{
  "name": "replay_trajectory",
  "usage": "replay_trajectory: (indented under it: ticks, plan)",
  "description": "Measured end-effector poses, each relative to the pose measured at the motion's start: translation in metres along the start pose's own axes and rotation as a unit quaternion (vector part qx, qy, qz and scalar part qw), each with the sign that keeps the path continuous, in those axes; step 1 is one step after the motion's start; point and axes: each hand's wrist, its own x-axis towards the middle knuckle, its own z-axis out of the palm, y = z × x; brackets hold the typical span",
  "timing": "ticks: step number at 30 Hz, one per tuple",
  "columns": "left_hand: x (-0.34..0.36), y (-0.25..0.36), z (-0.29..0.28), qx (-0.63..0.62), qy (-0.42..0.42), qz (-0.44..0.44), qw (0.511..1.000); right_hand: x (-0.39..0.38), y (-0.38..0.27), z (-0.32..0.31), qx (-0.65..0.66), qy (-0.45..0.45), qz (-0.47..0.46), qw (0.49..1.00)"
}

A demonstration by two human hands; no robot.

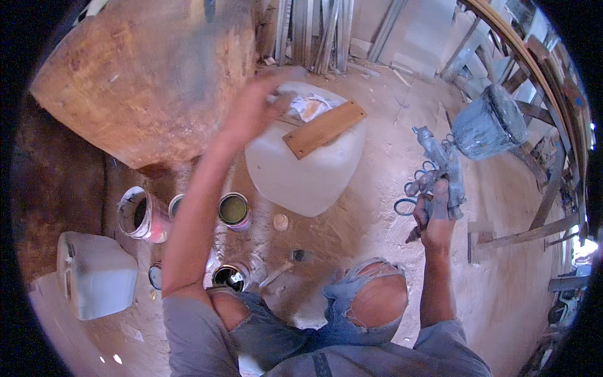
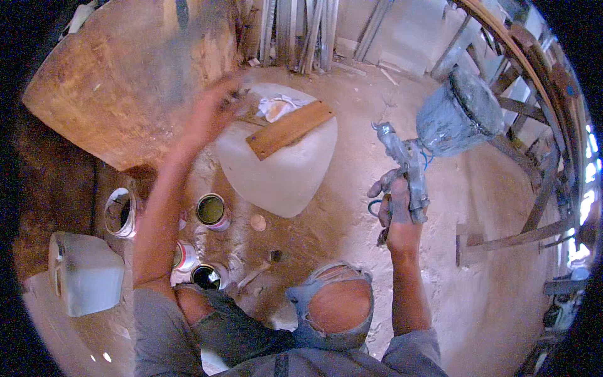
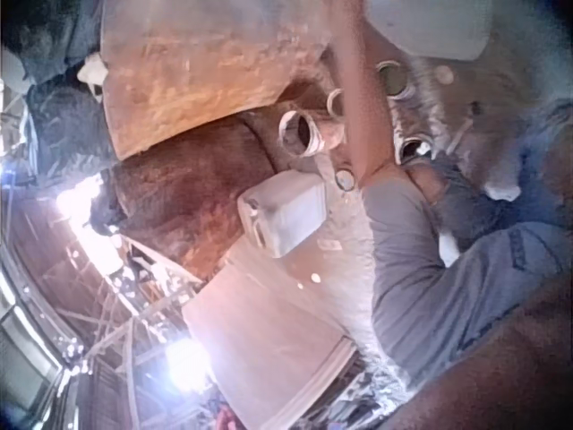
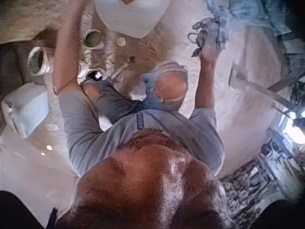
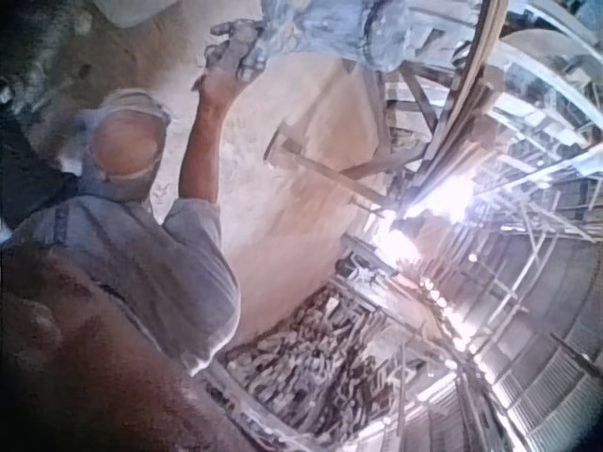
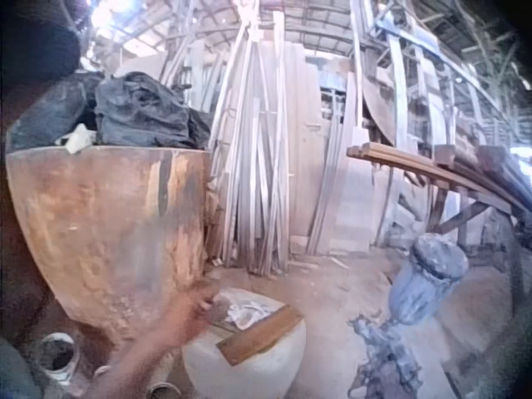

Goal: The person pours paint into a spray gun cup, wipes the equipment with a cloth, and attaches the spray gun to a blue coiled hose.

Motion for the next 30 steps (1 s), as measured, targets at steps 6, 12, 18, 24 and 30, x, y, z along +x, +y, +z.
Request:
replay_trajectory:
  ticks: [6,12,18,24,30]
  plan:
    - [0.01,-0.056,0.068,0.097,-0.091,0.127,0.983,-0.009,-0.001,0.009,-0.018,-0.027,0.01,0.999]
    - [0.022,-0.045,0.063,0.067,-0.031,0.019,0.997,-0.01,0.011,0.002,-0.034,-0.021,0.027,0.999]
    - [0.028,-0.053,0.041,-0.078,0.222,-0.049,0.971,-0.009,0.013,0.002,-0.045,-0.028,0.039,0.998]
    - [0.032,-0.088,-0.025,-0.33,0.458,-0.172,0.807,-0.015,0.0,-0.006,-0.049,-0.051,0.069,0.995]
    - [0.007,-0.024,-0.13,-0.227,0.496,0.079,0.835,-0.029,-0.027,-0.003,-0.027,-0.167,0.076,0.983]
